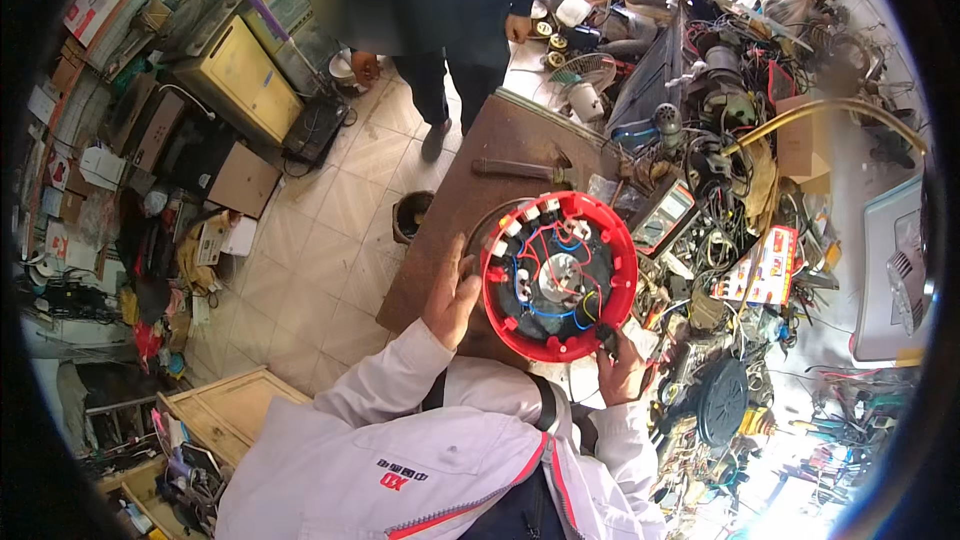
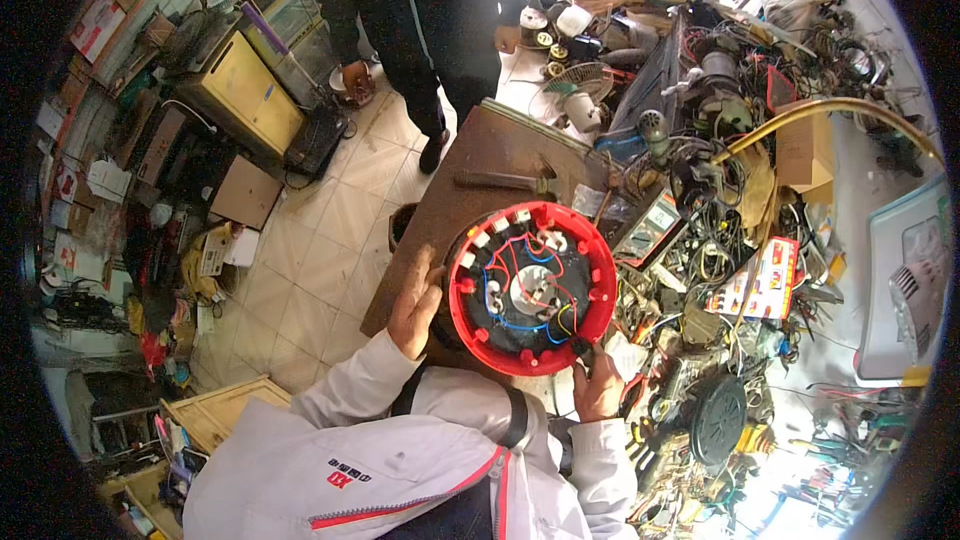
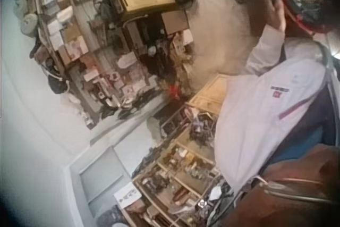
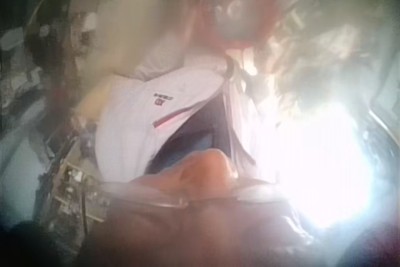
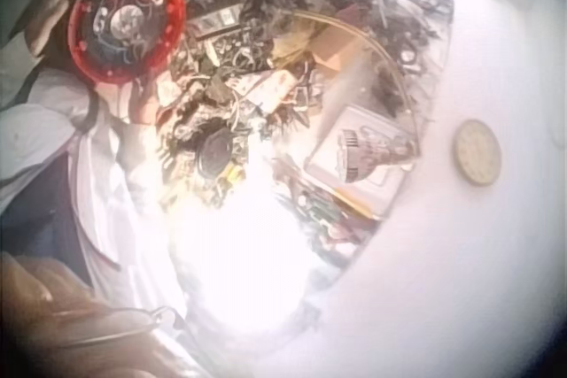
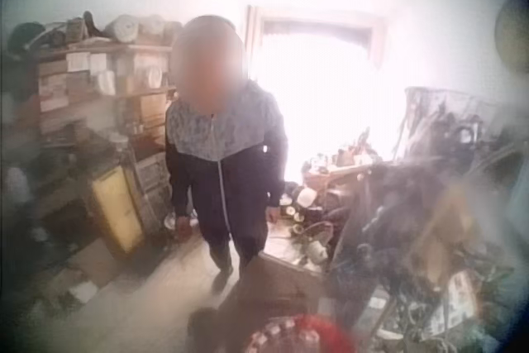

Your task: The person works on a red circular electronic device with multiple wires and components. They use a multimeter to test connections, adjust wires, and retrieve a small component from a shelf. The person repeatedly tests the device, which lights up during testing, and continues to manipulate the internal wiring.

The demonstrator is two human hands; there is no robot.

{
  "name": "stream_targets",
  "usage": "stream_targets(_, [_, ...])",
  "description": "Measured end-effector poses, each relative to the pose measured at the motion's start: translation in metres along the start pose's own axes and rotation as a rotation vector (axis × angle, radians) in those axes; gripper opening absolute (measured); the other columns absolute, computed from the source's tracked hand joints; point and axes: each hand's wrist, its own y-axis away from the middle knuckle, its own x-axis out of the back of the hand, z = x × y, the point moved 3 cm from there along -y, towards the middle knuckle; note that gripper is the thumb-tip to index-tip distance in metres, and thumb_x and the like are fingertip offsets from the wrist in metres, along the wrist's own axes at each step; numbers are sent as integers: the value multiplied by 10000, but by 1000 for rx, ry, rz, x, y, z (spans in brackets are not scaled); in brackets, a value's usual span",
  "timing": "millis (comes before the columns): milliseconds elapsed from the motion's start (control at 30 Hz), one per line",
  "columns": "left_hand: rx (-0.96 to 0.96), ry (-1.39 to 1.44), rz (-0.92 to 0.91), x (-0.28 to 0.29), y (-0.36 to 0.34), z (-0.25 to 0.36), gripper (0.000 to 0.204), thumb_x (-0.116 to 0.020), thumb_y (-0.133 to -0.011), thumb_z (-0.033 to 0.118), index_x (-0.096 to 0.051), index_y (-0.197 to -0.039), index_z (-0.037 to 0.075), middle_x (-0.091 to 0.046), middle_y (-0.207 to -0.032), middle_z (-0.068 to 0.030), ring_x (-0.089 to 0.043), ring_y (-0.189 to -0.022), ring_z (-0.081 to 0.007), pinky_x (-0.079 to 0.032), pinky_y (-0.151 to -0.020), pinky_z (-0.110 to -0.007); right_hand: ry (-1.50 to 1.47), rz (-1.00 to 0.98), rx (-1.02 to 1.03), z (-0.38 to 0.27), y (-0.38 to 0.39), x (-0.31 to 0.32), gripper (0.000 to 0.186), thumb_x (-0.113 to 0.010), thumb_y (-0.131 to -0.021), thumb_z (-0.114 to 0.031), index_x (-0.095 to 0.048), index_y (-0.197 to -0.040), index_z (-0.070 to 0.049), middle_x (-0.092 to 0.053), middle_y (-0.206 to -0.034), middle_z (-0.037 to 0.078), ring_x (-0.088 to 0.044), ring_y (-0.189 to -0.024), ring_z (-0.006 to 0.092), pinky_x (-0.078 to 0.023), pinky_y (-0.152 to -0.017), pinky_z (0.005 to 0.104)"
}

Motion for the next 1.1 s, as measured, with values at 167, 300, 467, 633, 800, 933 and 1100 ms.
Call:
stream_targets(167, [-105,10,55,-2,0,-2,677,-358,-1058,349,-108,-1573,-13,-123,-1651,-164,-190,-1507,-290,-166,-1216,-420,24,-60,26,5,-5,8,340,-727,-795,-49,-649,-1121,8,-679,-933,209,-682,-842,375,-538,-733,428])
stream_targets(300, [-131,-54,115,-5,-14,12,633,-352,-1063,366,-194,-1566,17,-165,-1638,-173,-197,-1506,-298,-152,-1218,-446,-19,-105,28,6,-12,9,307,-721,-784,-35,-659,-1080,14,-678,-908,214,-677,-838,389,-534,-744,437])
stream_targets(467, [-426,-769,130,-30,-11,52,712,-596,-932,320,-323,-1522,28,-259,-1563,-278,-279,-1428,-462,-215,-1182,-529,-3,-111,35,1,-14,14,289,-718,-790,-33,-662,-1068,21,-672,-900,223,-671,-827,406,-528,-721,440])
stream_targets(633, [-599,-1028,56,-50,14,57,538,-711,-800,341,-650,-1277,101,-259,-1533,-348,-272,-1390,-547,-214,-1135,-635,-28,-47,16,4,-11,9,284,-724,-790,-33,-666,-1062,23,-667,-884,223,-670,-817,405,-525,-705,434])
stream_targets(800, [-516,-1199,3,-49,12,53,398,-730,-771,365,-727,-1082,117,-286,-1532,-329,-292,-1371,-552,-234,-1103,-646,-43,-50,5,5,-9,8,312,-725,-778,-16,-666,-1081,25,-680,-918,223,-688,-850,394,-539,-728,422])
stream_targets(933, [-514,-1181,-19,-58,14,55,360,-761,-737,353,-750,-1017,126,-293,-1537,-313,-291,-1372,-551,-231,-1097,-638,-44,-57,-9,5,-11,8,319,-721,-777,-18,-664,-1088,21,-681,-917,211,-688,-846,387,-540,-732,424])
stream_targets(1100, [-496,-1160,-29,-57,9,59,360,-768,-732,343,-751,-1013,117,-269,-1549,-310,-261,-1389,-547,-227,-1115,-627,-71,-46,7,8,-8,6,305,-711,-779,-15,-662,-1077,24,-684,-909,205,-692,-838,378,-543,-734,421])
